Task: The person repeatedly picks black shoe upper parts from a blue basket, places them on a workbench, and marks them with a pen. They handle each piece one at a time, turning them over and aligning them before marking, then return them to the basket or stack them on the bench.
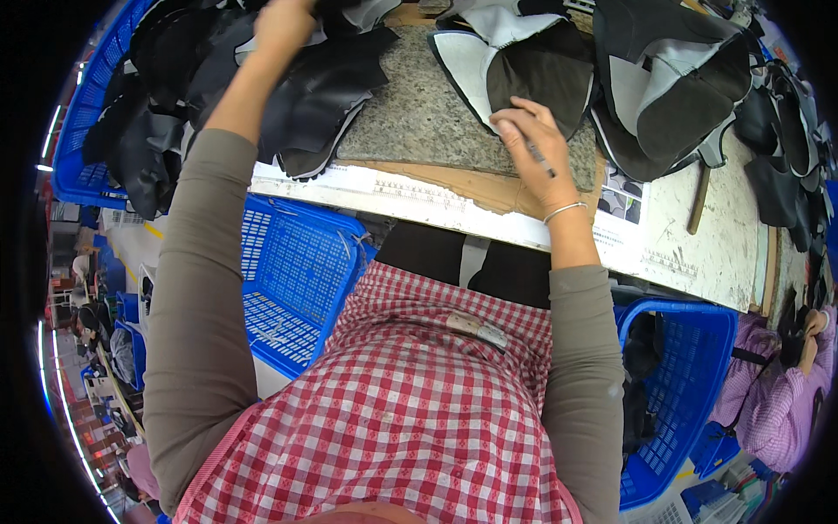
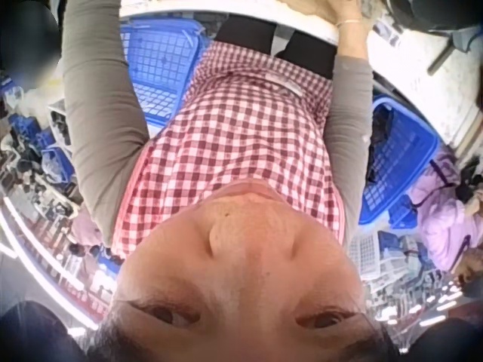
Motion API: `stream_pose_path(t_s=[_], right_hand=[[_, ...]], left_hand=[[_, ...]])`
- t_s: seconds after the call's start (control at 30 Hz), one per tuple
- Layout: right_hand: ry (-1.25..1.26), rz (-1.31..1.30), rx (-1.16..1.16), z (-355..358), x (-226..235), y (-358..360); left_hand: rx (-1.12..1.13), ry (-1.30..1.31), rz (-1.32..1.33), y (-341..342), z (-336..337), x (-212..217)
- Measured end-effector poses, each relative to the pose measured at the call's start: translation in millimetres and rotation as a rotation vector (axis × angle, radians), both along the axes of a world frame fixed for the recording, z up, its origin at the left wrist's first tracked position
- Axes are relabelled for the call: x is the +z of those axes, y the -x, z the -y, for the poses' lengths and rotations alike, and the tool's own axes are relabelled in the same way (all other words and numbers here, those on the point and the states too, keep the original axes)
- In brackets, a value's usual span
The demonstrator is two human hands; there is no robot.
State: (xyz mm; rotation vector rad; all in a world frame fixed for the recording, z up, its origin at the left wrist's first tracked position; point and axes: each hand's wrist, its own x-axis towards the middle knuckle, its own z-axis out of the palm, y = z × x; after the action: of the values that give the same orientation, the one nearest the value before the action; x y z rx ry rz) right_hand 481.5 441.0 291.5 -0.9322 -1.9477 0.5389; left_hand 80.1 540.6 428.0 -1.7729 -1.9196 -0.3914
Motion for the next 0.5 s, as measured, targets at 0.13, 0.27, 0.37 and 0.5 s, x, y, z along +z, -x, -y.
stream_pose_path(t_s=[0.13,0.27,0.37,0.5], right_hand=[[0.248,-0.379,0.115,-6.8,-4.7,-18.2],[0.27,-0.493,0.134,-3.7,-13.7,-21.9],[0.216,-0.448,0.115,1.4,-13.0,-28.4],[0.17,-0.551,0.086,0.1,-5.3,-33.5]], left_hand=[[-0.469,-0.551,0.496,14.2,18.8,34.8],[-0.543,-0.262,0.018,-46.0,79.1,-25.5],[-0.557,0.439,-0.02,-94.8,126.0,-78.7],[-0.519,0.509,0.159,-122.5,136.1,-95.7]])
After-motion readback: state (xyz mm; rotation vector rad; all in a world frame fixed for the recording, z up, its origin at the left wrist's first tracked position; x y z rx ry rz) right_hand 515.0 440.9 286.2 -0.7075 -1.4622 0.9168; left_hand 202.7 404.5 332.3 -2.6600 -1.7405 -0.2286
